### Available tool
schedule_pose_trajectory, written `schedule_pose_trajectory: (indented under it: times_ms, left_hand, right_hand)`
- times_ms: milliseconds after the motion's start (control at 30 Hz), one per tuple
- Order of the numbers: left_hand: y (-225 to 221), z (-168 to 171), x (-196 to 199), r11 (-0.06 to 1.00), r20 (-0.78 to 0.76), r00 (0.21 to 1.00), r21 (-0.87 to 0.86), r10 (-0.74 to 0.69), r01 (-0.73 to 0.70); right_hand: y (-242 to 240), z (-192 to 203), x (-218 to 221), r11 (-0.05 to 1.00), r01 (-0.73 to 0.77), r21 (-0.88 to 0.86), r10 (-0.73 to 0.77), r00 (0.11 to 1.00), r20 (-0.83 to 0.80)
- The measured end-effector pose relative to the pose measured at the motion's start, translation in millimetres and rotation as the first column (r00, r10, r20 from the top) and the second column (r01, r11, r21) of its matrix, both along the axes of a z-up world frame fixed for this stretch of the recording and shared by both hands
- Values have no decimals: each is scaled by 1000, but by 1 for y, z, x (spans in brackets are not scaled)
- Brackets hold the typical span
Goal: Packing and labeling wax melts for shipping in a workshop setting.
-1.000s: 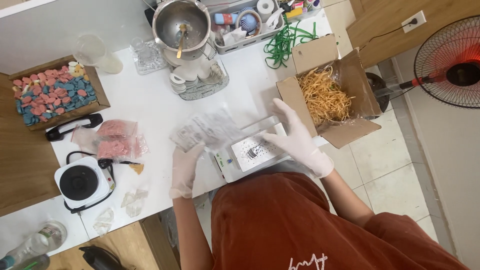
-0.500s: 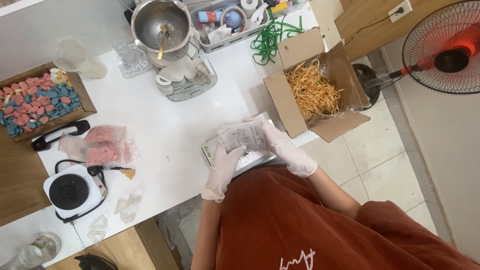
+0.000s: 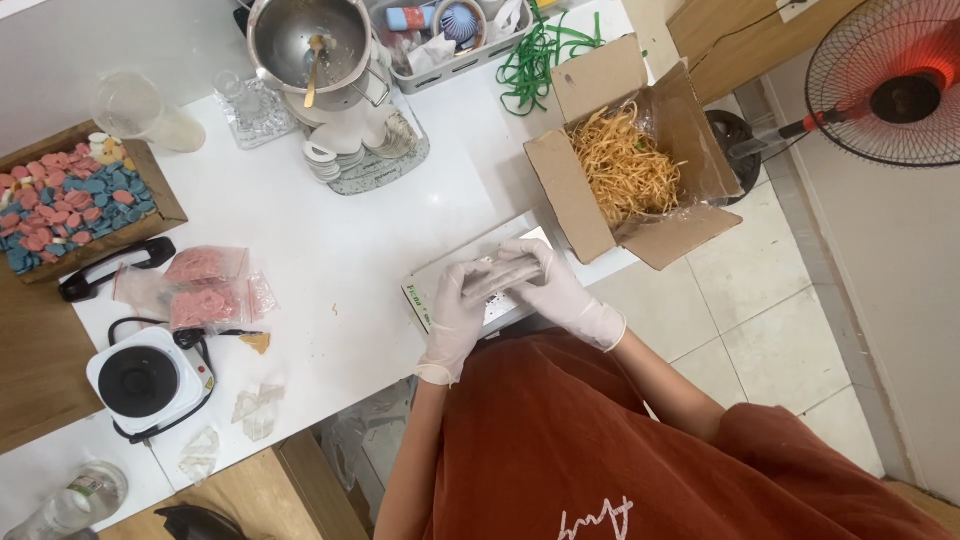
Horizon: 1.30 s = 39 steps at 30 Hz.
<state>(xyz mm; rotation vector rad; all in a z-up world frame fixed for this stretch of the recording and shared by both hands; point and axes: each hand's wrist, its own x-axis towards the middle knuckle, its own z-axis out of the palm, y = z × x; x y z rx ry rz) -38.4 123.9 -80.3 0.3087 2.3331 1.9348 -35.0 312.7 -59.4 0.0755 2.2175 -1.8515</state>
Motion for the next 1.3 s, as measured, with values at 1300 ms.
schedule_pose_trajectory:
  times_ms: [1300]
  left_hand:
    - [-2,8,-1,609,678,611,296,408,-736]
  right_hand:
    - [-21,22,-79,973,-229,-16,228,962,151]
